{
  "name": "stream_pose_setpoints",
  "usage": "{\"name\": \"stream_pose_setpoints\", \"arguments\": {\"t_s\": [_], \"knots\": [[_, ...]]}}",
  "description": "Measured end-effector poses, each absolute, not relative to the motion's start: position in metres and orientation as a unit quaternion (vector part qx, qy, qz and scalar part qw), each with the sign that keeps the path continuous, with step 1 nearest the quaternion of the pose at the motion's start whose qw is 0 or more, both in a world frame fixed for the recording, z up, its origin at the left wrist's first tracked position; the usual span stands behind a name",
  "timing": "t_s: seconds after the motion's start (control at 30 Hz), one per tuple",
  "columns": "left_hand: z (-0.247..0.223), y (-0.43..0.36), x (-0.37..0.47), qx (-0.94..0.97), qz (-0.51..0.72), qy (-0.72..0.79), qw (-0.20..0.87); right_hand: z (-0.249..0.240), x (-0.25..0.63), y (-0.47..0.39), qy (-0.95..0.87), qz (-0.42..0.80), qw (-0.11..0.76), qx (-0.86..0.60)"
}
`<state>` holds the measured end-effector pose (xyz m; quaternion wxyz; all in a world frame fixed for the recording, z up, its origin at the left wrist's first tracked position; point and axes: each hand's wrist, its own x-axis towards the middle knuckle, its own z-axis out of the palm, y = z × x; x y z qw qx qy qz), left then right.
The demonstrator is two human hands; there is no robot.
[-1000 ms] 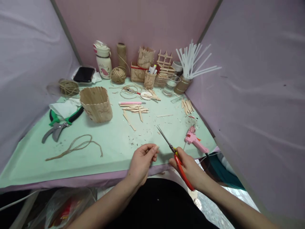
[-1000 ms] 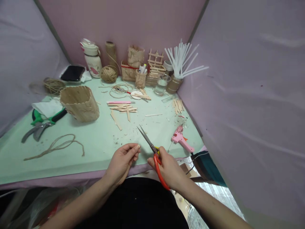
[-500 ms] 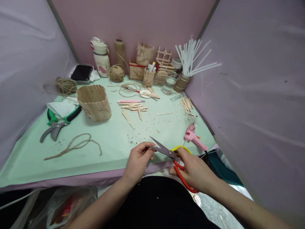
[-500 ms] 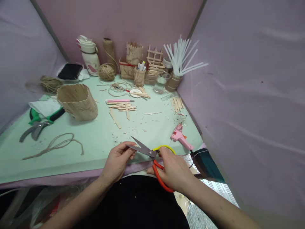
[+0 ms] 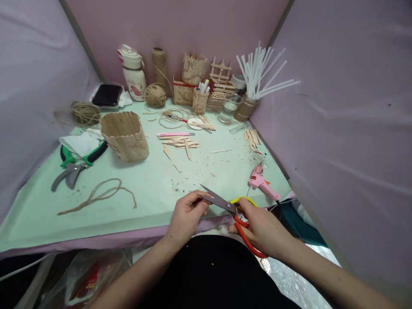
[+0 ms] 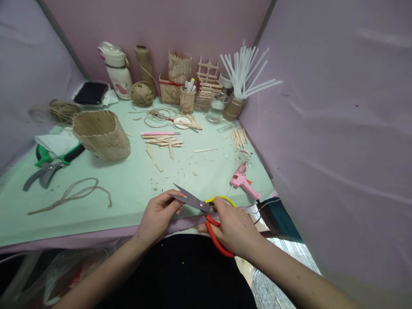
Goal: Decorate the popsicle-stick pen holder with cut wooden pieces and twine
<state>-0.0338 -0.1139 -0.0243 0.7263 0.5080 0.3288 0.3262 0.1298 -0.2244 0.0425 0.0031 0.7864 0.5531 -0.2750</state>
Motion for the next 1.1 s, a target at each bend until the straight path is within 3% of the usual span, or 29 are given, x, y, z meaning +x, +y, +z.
{"name": "stream_pose_setpoints", "arguments": {"t_s": [0.4,0.47,0.67,0.77,0.9,1.1], "knots": [[-0.016,-0.113,-0.036,0.515,0.306,0.321,0.734,0.037,0.131,-0.226,0.547,-0.272,0.003,0.792],[-0.015,-0.114,-0.034,0.496,0.305,0.333,0.742,0.036,0.135,-0.226,0.543,-0.276,-0.041,0.792],[-0.008,-0.115,-0.027,0.34,0.272,0.364,0.823,0.033,0.139,-0.214,0.466,-0.314,-0.315,0.764],[-0.003,-0.115,-0.026,0.285,0.243,0.353,0.857,0.028,0.128,-0.204,0.463,-0.307,-0.405,0.726],[-0.002,-0.115,-0.026,0.253,0.232,0.342,0.874,0.021,0.115,-0.194,0.462,-0.318,-0.468,0.683],[-0.003,-0.117,-0.026,0.249,0.227,0.343,0.877,0.011,0.111,-0.191,0.484,-0.298,-0.467,0.678]]}}
